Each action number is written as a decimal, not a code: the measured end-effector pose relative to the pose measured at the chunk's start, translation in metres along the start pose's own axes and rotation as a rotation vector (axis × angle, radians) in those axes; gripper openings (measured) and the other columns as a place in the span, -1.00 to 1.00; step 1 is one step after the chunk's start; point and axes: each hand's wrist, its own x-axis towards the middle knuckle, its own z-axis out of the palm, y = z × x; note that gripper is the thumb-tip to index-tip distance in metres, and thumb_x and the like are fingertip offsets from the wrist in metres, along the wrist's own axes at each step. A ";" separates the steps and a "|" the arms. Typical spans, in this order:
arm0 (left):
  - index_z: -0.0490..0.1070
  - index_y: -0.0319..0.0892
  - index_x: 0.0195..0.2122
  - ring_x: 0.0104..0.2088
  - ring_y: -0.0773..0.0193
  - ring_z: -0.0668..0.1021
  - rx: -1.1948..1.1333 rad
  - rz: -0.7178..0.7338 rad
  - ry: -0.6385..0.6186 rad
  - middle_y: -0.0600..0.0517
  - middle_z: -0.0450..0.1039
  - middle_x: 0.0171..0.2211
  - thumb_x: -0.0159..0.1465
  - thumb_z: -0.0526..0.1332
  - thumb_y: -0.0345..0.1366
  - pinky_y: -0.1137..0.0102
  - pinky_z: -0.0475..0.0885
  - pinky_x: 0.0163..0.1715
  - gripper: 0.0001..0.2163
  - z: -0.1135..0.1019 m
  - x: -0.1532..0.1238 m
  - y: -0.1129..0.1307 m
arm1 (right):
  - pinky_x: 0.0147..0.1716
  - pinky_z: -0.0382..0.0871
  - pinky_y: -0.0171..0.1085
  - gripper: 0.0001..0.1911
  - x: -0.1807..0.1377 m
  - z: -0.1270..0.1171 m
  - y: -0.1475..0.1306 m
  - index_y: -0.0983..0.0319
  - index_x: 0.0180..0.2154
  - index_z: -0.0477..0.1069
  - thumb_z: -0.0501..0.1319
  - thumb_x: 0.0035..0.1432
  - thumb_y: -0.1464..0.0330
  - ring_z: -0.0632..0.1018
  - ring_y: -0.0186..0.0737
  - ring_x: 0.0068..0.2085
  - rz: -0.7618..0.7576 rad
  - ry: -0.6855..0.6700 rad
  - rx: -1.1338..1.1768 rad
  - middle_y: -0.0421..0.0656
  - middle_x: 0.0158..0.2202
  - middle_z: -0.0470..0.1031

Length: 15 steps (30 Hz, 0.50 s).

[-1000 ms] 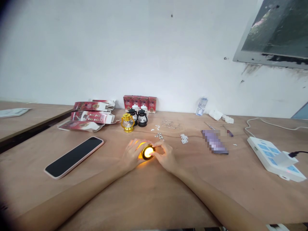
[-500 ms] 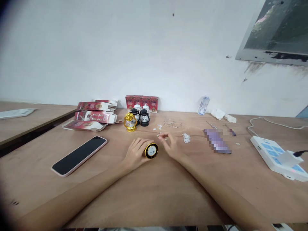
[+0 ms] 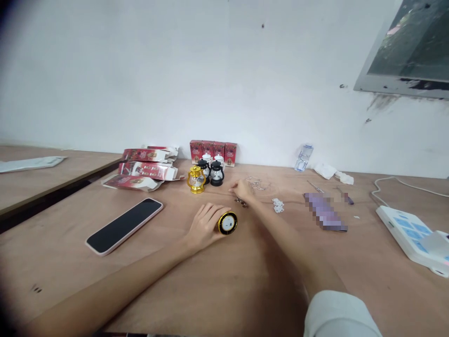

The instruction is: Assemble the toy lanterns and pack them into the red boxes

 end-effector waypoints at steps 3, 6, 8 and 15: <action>0.32 -0.24 0.00 -0.18 0.11 0.42 -0.003 0.009 0.004 -0.13 0.46 -0.13 0.23 0.14 -0.05 0.26 0.28 -0.24 -0.58 0.000 0.000 0.000 | -0.37 0.34 -0.27 -0.87 0.000 0.002 0.000 0.22 -0.55 0.49 0.36 -0.09 0.31 0.53 -0.20 -0.44 0.013 0.013 0.027 -0.13 -0.51 0.55; 0.32 -0.24 -0.01 -0.19 0.11 0.42 0.006 0.005 0.005 -0.13 0.47 -0.14 0.23 0.14 -0.06 0.26 0.27 -0.25 -0.58 -0.001 0.001 0.000 | -0.33 0.34 -0.26 -0.86 -0.006 -0.004 -0.007 0.22 -0.56 0.45 0.34 -0.06 0.33 0.52 -0.21 -0.42 -0.010 0.068 0.076 -0.14 -0.50 0.54; 0.32 -0.23 -0.01 -0.19 0.11 0.42 0.009 -0.002 0.005 -0.12 0.46 -0.14 0.23 0.14 -0.05 0.27 0.27 -0.26 -0.58 -0.001 0.001 0.000 | -0.30 0.35 -0.25 -0.87 -0.016 -0.012 -0.014 0.23 -0.51 0.44 0.26 0.03 0.32 0.52 -0.21 -0.38 -0.037 0.133 0.123 -0.13 -0.45 0.54; 0.33 -0.22 -0.02 -0.22 0.09 0.41 0.069 -0.037 0.057 -0.11 0.46 -0.19 0.21 0.17 -0.05 0.27 0.24 -0.30 -0.58 -0.001 0.002 -0.004 | -0.26 0.41 -0.25 -0.79 -0.107 -0.047 -0.047 0.20 -0.36 0.40 0.13 0.17 0.21 0.55 -0.22 -0.31 -0.193 0.354 0.310 -0.18 -0.39 0.54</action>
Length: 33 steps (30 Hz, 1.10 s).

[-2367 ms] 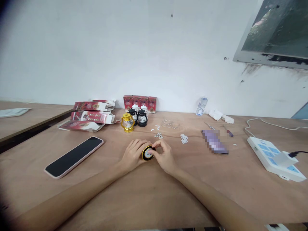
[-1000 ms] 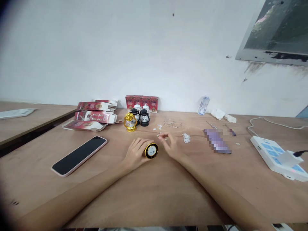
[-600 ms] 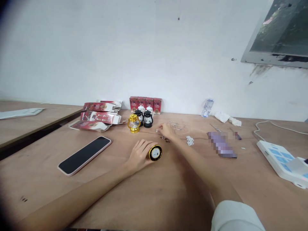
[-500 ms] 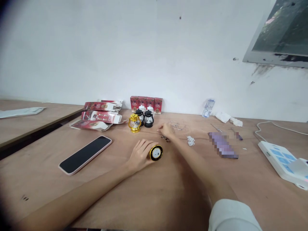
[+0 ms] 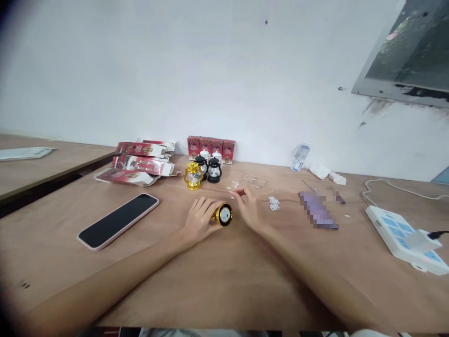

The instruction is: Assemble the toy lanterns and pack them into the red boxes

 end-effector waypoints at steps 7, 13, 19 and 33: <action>0.34 -0.25 -0.07 -0.24 0.12 0.41 0.010 0.020 0.050 -0.09 0.48 -0.20 0.23 0.17 -0.08 0.30 0.20 -0.32 -0.64 0.000 0.000 0.001 | -0.29 0.44 -0.26 -0.86 -0.044 -0.023 -0.037 0.14 -0.29 0.43 0.13 0.17 0.46 0.56 -0.25 -0.32 -0.386 -0.086 0.021 -0.16 -0.37 0.55; 0.34 -0.25 -0.07 -0.25 0.11 0.41 0.033 0.026 0.056 -0.09 0.48 -0.22 0.22 0.17 -0.06 0.30 0.18 -0.33 -0.61 0.002 -0.001 -0.001 | -0.37 0.45 -0.27 -0.82 -0.045 -0.021 -0.036 0.16 -0.27 0.42 0.12 0.16 0.52 0.54 -0.25 -0.37 -0.501 -0.080 0.009 -0.14 -0.42 0.53; 0.35 -0.26 -0.07 -0.26 0.12 0.40 0.028 0.040 0.071 -0.09 0.48 -0.24 0.23 0.17 -0.07 0.30 0.18 -0.33 -0.62 0.002 0.000 -0.001 | -0.38 0.44 -0.29 -0.84 -0.047 -0.021 -0.034 0.18 -0.28 0.41 0.11 0.18 0.51 0.54 -0.26 -0.37 -0.502 -0.067 -0.007 -0.14 -0.42 0.52; 0.34 -0.24 -0.08 -0.26 0.13 0.42 0.025 0.057 0.061 -0.10 0.49 -0.22 0.25 0.12 -0.03 0.29 0.18 -0.33 -0.62 0.000 0.000 0.000 | -0.34 0.42 -0.28 -0.85 -0.051 -0.020 -0.035 0.19 -0.27 0.37 0.10 0.19 0.53 0.51 -0.28 -0.35 -0.460 -0.090 -0.021 -0.14 -0.39 0.49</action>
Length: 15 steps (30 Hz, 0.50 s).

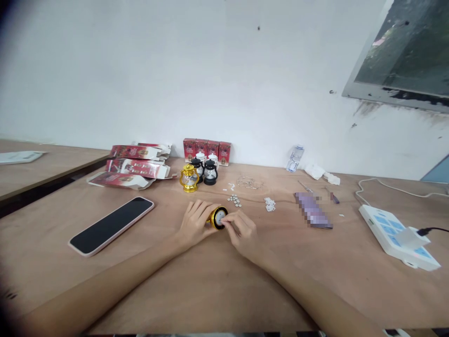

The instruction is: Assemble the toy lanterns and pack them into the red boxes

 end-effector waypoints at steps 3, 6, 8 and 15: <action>0.35 -0.24 -0.09 -0.26 0.14 0.42 -0.007 0.003 0.002 -0.10 0.49 -0.23 0.25 0.13 -0.04 0.30 0.18 -0.33 -0.63 -0.001 0.001 0.001 | -0.34 0.41 -0.29 -0.85 0.000 0.000 0.000 0.20 -0.27 0.37 0.10 0.19 0.53 0.50 -0.29 -0.36 -0.002 0.003 -0.005 -0.14 -0.39 0.48; 0.36 -0.24 -0.10 -0.27 0.14 0.42 -0.010 0.006 0.011 -0.09 0.49 -0.25 0.24 0.15 -0.06 0.31 0.19 -0.33 -0.64 -0.001 0.001 0.001 | -0.34 0.40 -0.31 -0.85 -0.001 0.001 0.001 0.21 -0.27 0.38 0.11 0.18 0.54 0.50 -0.30 -0.36 -0.005 0.009 -0.002 -0.14 -0.40 0.48; 0.36 -0.24 -0.10 -0.27 0.15 0.41 -0.010 0.011 0.014 -0.09 0.49 -0.25 0.23 0.15 -0.06 0.31 0.18 -0.33 -0.64 -0.001 0.001 0.001 | -0.34 0.40 -0.31 -0.85 -0.001 0.001 0.001 0.21 -0.27 0.38 0.11 0.18 0.54 0.50 -0.30 -0.36 -0.003 0.010 -0.001 -0.14 -0.40 0.48; 0.35 -0.24 -0.11 -0.28 0.16 0.41 -0.006 0.022 0.028 -0.08 0.50 -0.25 0.24 0.15 -0.05 0.31 0.17 -0.35 -0.64 -0.001 0.001 0.001 | -0.33 0.40 -0.27 -0.86 0.001 -0.001 0.002 0.20 -0.28 0.38 0.10 0.20 0.52 0.48 -0.28 -0.36 -0.006 -0.028 0.017 -0.15 -0.40 0.48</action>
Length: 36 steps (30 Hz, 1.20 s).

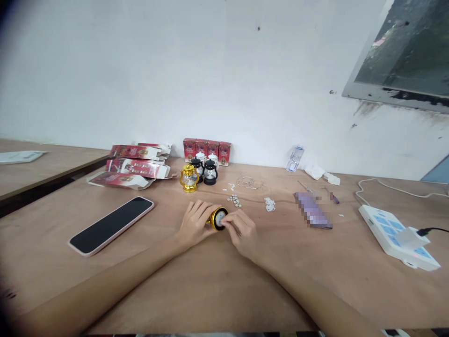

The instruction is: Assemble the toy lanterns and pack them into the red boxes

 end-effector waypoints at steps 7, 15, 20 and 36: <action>0.35 -0.24 -0.11 -0.29 0.17 0.41 0.003 0.012 0.002 -0.07 0.50 -0.26 0.25 0.13 -0.02 0.30 0.17 -0.36 -0.63 0.000 0.000 0.000 | -0.34 0.38 -0.26 -0.87 0.000 0.002 0.000 0.19 -0.32 0.39 0.12 0.19 0.52 0.47 -0.27 -0.35 -0.013 0.009 0.002 -0.16 -0.41 0.47; 0.36 -0.24 -0.11 -0.29 0.18 0.42 0.001 0.019 0.008 -0.06 0.51 -0.26 0.26 0.11 -0.04 0.30 0.18 -0.35 -0.64 0.000 0.000 -0.001 | -0.31 0.40 -0.26 -0.86 0.001 -0.002 0.005 0.19 -0.31 0.45 0.11 0.22 0.42 0.51 -0.26 -0.33 0.102 -0.054 0.158 -0.14 -0.39 0.51; 0.36 -0.24 -0.13 -0.31 0.19 0.41 0.007 0.026 0.022 -0.05 0.51 -0.28 0.25 0.13 -0.06 0.30 0.17 -0.37 -0.65 0.001 0.000 -0.001 | -0.32 0.39 -0.28 -0.88 -0.001 -0.001 0.016 0.20 -0.39 0.46 0.20 0.16 0.32 0.52 -0.27 -0.35 0.265 -0.110 0.260 -0.17 -0.41 0.52; 0.35 -0.23 -0.08 -0.30 0.17 0.42 -0.008 0.024 -0.012 -0.07 0.50 -0.25 0.26 0.12 -0.07 0.30 0.17 -0.36 -0.66 -0.001 0.000 0.002 | -0.31 0.38 -0.30 -0.78 0.004 -0.002 0.040 0.22 -0.45 0.32 0.23 0.11 0.22 0.48 -0.30 -0.36 0.447 -0.081 0.242 -0.22 -0.45 0.45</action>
